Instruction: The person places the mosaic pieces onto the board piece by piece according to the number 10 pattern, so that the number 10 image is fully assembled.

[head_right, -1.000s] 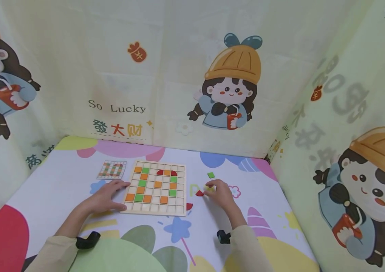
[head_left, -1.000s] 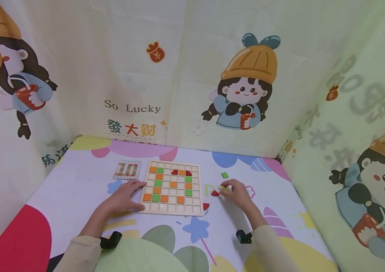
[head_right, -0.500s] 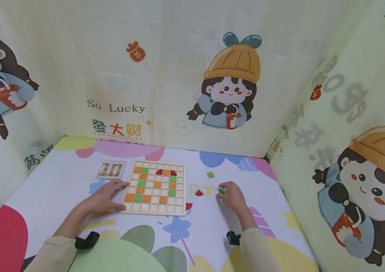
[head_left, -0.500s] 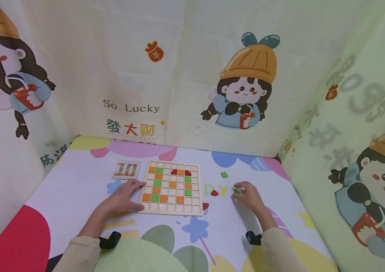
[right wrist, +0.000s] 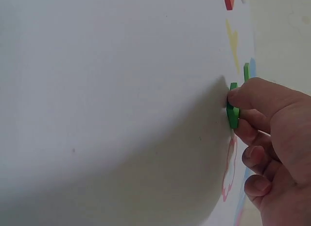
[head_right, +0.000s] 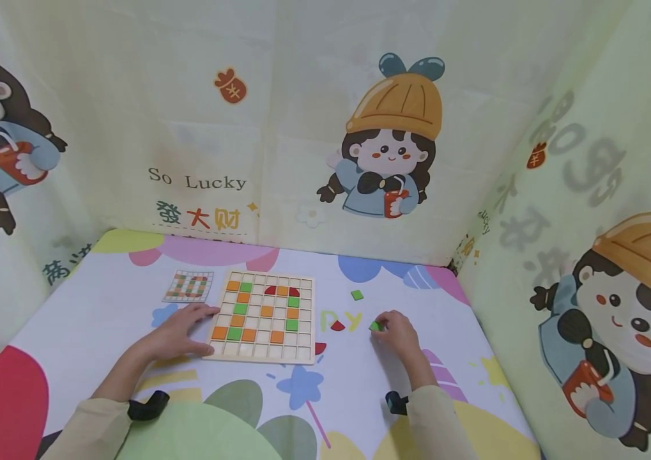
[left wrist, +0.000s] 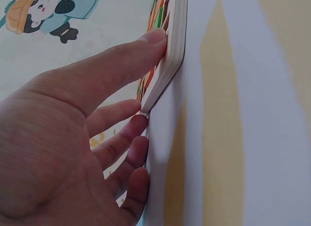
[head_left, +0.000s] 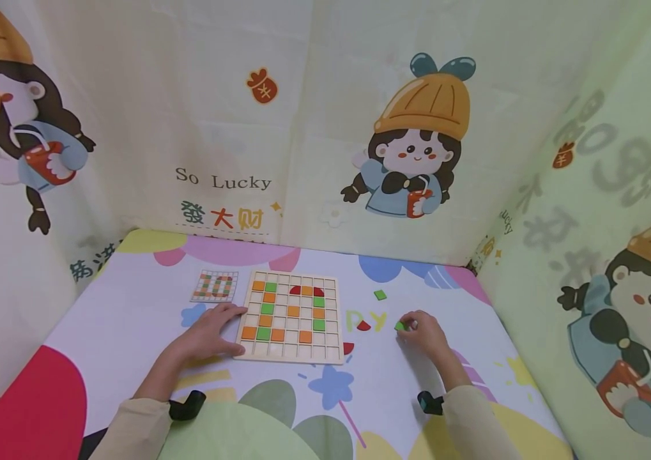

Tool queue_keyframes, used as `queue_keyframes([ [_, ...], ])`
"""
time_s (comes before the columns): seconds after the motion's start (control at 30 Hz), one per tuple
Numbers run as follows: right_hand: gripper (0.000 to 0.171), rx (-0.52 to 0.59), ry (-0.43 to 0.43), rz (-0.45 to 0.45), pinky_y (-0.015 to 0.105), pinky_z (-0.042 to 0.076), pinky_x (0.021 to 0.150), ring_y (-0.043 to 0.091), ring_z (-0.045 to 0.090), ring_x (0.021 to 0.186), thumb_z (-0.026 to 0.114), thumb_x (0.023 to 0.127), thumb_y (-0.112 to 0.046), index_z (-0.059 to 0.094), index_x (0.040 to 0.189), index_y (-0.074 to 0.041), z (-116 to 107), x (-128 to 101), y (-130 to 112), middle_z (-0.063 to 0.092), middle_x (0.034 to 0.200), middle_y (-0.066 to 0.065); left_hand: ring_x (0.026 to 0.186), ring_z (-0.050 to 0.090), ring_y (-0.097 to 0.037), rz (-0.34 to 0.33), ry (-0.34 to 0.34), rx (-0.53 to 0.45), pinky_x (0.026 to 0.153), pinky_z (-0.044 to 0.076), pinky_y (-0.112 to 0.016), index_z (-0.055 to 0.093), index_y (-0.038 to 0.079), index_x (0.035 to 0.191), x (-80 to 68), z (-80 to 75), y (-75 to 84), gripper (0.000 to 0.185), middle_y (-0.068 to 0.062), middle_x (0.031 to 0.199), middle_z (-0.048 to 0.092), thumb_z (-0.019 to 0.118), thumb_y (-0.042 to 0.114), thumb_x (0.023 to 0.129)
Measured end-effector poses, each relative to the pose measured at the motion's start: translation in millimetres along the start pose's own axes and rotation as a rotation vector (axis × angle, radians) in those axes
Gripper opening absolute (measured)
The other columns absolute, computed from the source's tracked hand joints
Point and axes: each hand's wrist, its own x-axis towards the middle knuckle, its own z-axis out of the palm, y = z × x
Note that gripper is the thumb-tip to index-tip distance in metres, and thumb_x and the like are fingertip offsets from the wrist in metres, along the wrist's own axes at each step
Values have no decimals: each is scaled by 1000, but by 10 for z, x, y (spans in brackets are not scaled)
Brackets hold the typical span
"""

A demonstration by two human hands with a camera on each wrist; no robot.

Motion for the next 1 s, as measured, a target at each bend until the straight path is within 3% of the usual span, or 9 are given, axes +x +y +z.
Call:
queue_keyframes([
  [0.17,26,4,0,29,45,51,87,24,55,90,75,80,-13,69,104,-4,27,4,-29,65,100,10,130,37,-42,-4,-6,-3,103,35,-63,46,14,144,2,5,10,84,-17,147,38,83,38,72],
  [0.43,24,25,55,-74,30,44,72,19,54,79,78,74,-12,71,96,-5,95,43,-144,67,90,6,128,38,-40,-12,-3,4,103,36,-62,46,15,144,4,17,4,84,-16,146,38,83,36,72],
  [1.0,18,118,22,-178,28,47,72,18,53,81,78,77,-12,72,94,-9,335,65,-700,66,90,3,127,39,-38,2,6,4,103,37,-60,46,15,143,9,15,-6,84,-14,144,40,84,38,72],
])
